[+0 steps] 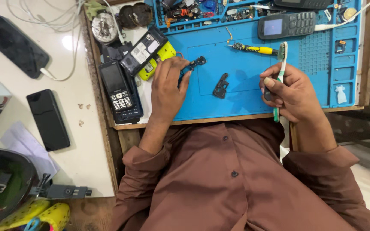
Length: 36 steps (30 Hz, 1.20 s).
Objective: The person cleans small electronic components on a blue work mat using a toothbrush and a precision screwdriver. They scrub the components and use the screwdriver to adjust or scrape parts of the circuit board.
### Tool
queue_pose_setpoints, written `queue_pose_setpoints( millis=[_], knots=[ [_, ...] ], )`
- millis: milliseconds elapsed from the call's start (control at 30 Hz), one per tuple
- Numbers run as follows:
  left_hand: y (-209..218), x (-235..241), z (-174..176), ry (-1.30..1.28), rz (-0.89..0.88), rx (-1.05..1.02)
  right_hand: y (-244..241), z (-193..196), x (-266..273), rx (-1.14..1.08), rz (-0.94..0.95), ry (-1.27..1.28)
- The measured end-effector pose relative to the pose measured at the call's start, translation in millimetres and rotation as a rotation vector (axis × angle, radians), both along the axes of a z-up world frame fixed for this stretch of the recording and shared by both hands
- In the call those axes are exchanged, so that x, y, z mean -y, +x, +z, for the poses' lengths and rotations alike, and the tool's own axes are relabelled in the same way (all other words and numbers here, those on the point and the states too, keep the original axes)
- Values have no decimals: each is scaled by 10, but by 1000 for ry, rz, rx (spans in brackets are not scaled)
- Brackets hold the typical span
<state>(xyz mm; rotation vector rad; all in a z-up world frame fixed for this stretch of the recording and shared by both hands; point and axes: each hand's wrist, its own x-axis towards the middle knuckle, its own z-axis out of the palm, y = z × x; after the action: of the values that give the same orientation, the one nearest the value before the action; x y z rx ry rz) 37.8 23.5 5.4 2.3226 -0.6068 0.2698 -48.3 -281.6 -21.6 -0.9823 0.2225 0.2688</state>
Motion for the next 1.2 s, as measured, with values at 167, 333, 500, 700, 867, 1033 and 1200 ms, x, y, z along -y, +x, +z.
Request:
queue_pose_setpoints(
  millis=[167,333,500,700,867,1033,1200],
  knots=[
    [-12,-32,-51,33,-26,14,-18,53,-64,12,-19,-77],
    [-54,-25,-84,215,-110,113,-106,191,-407,-51,-33,-686],
    [-119,123,-23,121,-299,78,57,299,-604,-91,-150,-635],
    [-165,219,-68,98,-348,16,116,286,-656,-109,-225,-643],
    [-174,202,-92,50,-333,45,83,316,-653,-45,-219,-633],
    [-185,189,-116,-46,-280,47,65,317,-655,-33,-222,-643],
    [-150,205,-82,-133,-159,-7,71,339,-651,-41,-227,-662]
  ],
)
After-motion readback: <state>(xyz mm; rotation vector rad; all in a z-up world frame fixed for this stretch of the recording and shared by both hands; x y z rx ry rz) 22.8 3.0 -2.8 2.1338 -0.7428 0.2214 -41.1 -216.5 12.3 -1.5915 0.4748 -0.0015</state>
